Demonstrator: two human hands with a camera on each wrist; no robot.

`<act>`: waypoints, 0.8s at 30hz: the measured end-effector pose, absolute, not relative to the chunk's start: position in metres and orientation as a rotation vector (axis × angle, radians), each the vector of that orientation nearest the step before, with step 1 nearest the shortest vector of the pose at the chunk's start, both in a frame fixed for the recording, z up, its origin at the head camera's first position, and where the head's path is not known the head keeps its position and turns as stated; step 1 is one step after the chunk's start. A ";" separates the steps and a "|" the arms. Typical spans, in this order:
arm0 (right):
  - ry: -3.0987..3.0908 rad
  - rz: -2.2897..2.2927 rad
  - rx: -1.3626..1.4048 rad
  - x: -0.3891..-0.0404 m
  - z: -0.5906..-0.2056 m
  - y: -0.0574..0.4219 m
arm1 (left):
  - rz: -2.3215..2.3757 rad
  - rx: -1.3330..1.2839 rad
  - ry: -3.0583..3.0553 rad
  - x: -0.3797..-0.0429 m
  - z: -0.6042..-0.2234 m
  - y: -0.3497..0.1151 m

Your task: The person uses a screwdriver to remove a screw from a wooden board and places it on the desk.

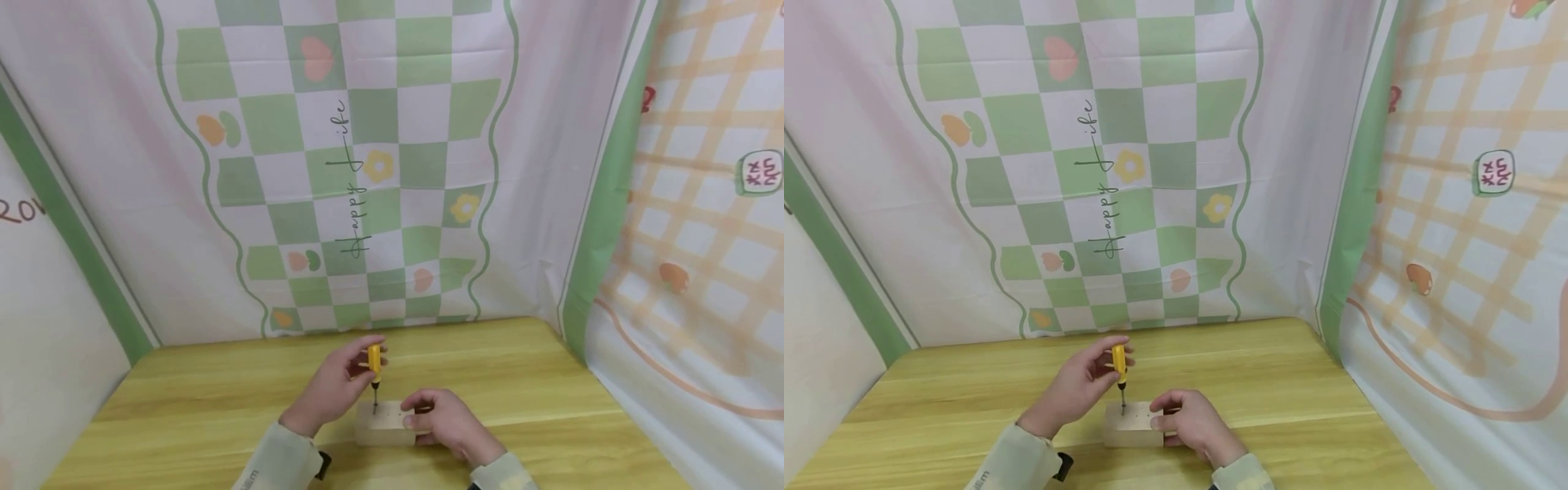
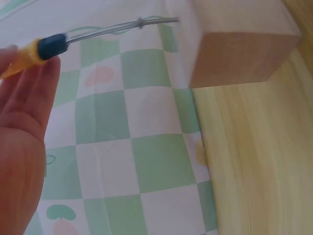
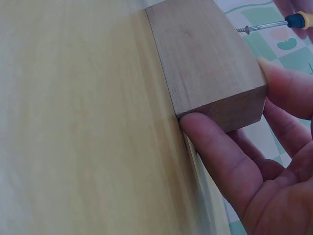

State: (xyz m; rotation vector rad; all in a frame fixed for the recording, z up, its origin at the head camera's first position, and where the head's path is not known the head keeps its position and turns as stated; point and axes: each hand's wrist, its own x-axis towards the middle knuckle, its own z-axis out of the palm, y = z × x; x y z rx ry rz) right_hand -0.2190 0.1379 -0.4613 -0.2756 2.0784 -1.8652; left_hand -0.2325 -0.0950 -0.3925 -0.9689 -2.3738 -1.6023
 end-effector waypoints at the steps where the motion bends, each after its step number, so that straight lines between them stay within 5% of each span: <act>1: 2.079 -1.865 -0.274 -0.219 -0.462 0.138 | -1.612 -0.971 -2.372 -0.232 -0.392 -0.095; 24: 2.077 -1.854 -0.282 -0.222 -0.463 0.140 | -1.471 -0.947 -2.331 -0.230 -0.390 -0.092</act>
